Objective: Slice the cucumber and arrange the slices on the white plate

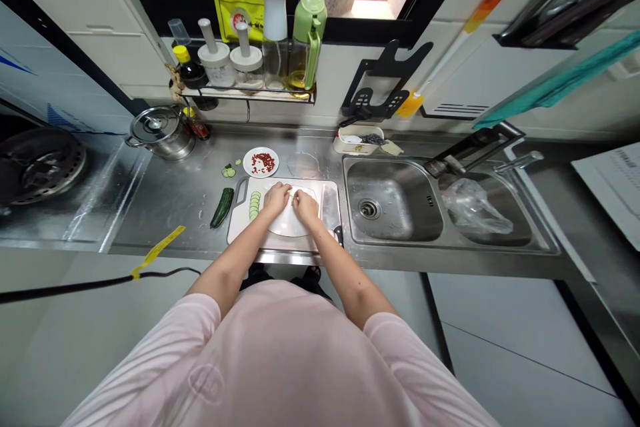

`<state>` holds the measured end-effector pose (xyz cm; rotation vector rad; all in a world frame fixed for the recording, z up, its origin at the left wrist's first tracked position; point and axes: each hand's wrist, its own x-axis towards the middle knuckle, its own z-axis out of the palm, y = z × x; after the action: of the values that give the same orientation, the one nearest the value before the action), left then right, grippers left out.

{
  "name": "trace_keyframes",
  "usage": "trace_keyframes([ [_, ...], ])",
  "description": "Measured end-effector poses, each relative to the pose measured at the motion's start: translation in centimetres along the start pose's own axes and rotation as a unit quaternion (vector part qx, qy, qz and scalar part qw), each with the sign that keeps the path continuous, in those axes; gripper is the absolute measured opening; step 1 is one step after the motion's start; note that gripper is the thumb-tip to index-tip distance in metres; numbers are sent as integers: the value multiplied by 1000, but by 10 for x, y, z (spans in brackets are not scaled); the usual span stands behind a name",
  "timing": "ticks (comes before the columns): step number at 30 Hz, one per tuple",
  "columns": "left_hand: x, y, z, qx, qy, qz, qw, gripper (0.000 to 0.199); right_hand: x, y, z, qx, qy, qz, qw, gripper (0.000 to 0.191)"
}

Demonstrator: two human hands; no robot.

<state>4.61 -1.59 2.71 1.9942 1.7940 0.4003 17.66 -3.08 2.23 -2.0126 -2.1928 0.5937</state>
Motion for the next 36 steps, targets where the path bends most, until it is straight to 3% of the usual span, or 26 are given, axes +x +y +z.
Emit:
trace_keyframes([
  [7,-3,-3,-1,46,-9,17,999,30,-12,-1,2,-66,-25,-49,996,37],
  [36,1,-7,5,36,10,11,999,30,-4,-7,8,-108,-14,-42,993,35],
])
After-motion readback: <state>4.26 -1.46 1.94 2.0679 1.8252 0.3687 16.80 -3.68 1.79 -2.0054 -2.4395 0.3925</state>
